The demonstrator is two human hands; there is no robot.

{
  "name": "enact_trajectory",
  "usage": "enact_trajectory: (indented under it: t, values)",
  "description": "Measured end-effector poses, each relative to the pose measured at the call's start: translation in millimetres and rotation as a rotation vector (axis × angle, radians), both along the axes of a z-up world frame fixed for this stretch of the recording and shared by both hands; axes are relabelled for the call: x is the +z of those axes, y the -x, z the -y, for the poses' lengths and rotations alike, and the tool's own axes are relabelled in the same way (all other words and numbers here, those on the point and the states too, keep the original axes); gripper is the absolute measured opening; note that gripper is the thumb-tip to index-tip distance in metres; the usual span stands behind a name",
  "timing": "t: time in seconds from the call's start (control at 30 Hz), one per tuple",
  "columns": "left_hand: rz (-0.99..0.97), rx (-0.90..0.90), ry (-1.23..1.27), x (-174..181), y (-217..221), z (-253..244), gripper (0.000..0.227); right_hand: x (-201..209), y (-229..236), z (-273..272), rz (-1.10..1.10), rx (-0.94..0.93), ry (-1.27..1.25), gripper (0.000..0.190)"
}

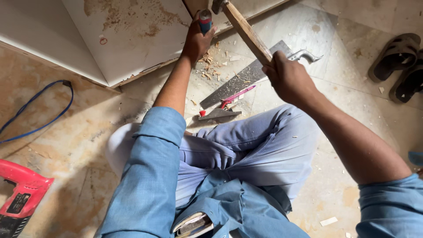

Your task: The person uses a hammer and a chisel to remove pieces of wood from a cabinet panel while sitting on the floor.

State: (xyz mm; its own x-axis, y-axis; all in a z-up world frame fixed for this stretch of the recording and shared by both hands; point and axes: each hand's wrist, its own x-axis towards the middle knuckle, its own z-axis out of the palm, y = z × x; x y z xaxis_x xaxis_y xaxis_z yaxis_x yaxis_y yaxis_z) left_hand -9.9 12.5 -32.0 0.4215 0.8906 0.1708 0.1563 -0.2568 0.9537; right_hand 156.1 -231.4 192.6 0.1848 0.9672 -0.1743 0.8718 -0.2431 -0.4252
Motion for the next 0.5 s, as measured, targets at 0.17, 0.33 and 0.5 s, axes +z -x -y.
enact_trajectory:
  t: [0.17,0.33,0.5]
  values:
    - [-0.026,0.037,-0.103,-3,-1,-6,0.036,39,-3,13,-0.588,-0.007,-0.364,0.016]
    - [-0.021,0.014,0.007,-3,-2,0,0.036,43,-1,15,-0.775,0.198,-0.832,0.028]
    - [0.001,0.023,0.007,1,-4,-1,0.037,10,1,-6,0.024,0.033,-0.025,0.026]
